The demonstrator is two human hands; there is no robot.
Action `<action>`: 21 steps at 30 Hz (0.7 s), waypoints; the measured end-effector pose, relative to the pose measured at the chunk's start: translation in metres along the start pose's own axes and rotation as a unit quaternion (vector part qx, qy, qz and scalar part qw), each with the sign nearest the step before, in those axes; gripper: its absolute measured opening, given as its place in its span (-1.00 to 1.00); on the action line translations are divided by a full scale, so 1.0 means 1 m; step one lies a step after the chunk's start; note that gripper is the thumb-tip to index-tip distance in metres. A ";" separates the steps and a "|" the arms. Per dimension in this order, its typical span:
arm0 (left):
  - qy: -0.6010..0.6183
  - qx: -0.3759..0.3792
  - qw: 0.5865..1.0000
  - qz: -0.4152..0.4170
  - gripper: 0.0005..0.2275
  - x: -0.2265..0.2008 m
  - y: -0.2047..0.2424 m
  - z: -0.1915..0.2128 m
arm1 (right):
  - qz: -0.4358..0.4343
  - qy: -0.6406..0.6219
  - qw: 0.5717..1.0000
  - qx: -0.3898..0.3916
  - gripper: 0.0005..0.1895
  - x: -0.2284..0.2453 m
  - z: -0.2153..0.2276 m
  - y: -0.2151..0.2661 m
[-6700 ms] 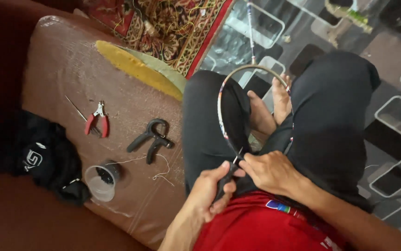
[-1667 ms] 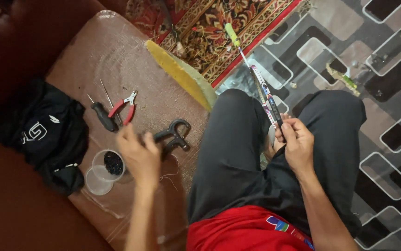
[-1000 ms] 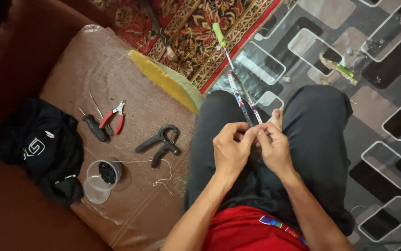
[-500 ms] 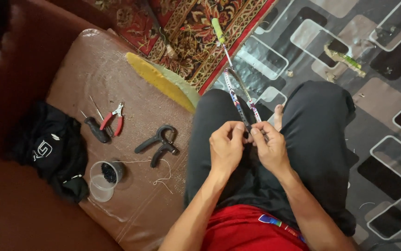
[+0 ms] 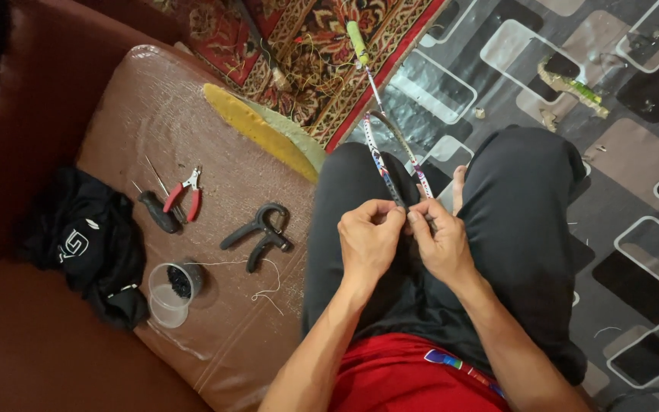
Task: Manually threading and tensioning strings on a badminton racket frame using pliers and an awl.
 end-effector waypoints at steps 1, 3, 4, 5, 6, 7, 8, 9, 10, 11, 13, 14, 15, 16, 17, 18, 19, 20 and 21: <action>0.011 -0.001 1.000 0.004 -0.87 0.002 -0.001 -0.001 | -0.001 0.000 1.000 -0.001 -0.83 0.009 0.002 0.000; 0.021 -0.002 1.000 0.007 -0.86 0.006 -0.003 -0.003 | -0.002 -0.001 1.000 -0.002 -0.82 0.004 0.000 0.001; 0.038 0.005 0.999 0.013 -0.86 0.008 -0.004 -0.004 | -0.005 -0.008 1.000 -0.006 -0.82 -0.010 -0.005 0.002; 0.055 0.012 0.998 0.019 -0.86 0.009 -0.005 -0.005 | -0.008 -0.014 1.000 -0.010 -0.81 -0.024 -0.009 0.003; 0.056 0.012 0.998 0.019 -0.86 0.007 -0.004 -0.005 | -0.008 -0.014 1.000 -0.009 -0.81 -0.023 -0.007 0.003; 0.074 0.018 0.997 0.027 -0.86 0.005 -0.003 -0.005 | -0.006 -0.018 1.000 -0.007 -0.81 -0.021 -0.006 0.003; 0.092 0.024 0.995 0.035 -0.86 0.003 -0.002 -0.006 | -0.004 -0.022 1.000 -0.005 -0.82 -0.019 -0.005 0.002; 0.092 0.024 0.995 0.035 -0.86 0.002 -0.001 -0.005 | -0.005 -0.022 1.000 -0.005 -0.82 -0.017 -0.004 0.003; 0.108 0.027 0.993 0.039 -0.85 0.001 0.000 -0.004 | -0.003 -0.028 1.000 -0.002 -0.82 -0.016 -0.004 0.003; 0.124 0.030 0.991 0.043 -0.83 0.000 0.001 -0.004 | 0.000 -0.035 0.999 0.001 -0.82 -0.014 -0.003 0.003; 0.128 0.035 0.990 0.047 -0.83 -0.001 0.001 -0.002 | 0.004 -0.036 0.999 0.001 -0.82 -0.022 -0.006 0.003; 0.131 0.039 0.989 0.051 -0.82 -0.001 0.001 -0.001 | 0.007 -0.038 0.999 0.001 -0.82 -0.026 -0.007 0.004; 0.131 0.039 0.989 0.053 -0.82 -0.002 0.001 -0.001 | 0.006 -0.037 0.999 0.002 -0.82 -0.030 -0.008 0.004; 0.136 0.040 0.988 0.056 -0.82 -0.002 0.001 0.000 | 0.005 -0.042 0.999 0.004 -0.81 -0.034 -0.010 0.005; 0.141 0.040 0.988 0.058 -0.83 -0.003 0.000 0.001 | 0.005 -0.046 0.999 0.006 -0.81 -0.038 -0.011 0.005; 0.141 0.039 0.987 0.059 -0.83 -0.003 0.000 0.001 | 0.005 -0.046 0.999 0.007 -0.81 -0.030 -0.010 0.004; 0.143 0.038 0.987 0.068 -0.82 -0.002 0.000 0.001 | 0.011 -0.041 0.999 0.006 -0.82 -0.022 -0.008 0.004; 0.144 0.037 0.986 0.078 -0.82 -0.002 0.000 0.001 | 0.017 -0.036 0.999 0.004 -0.82 -0.014 -0.005 0.003; 0.144 0.038 0.986 0.078 -0.82 0.002 -0.001 0.001 | 0.017 -0.035 0.999 0.004 -0.82 -0.023 -0.008 0.004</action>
Point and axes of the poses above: each hand's wrist, its own y-axis away from the middle knuckle, its own z-axis out of the back of the hand, x = y × z, the point moved 1 cm from there along -y, towards the middle knuckle
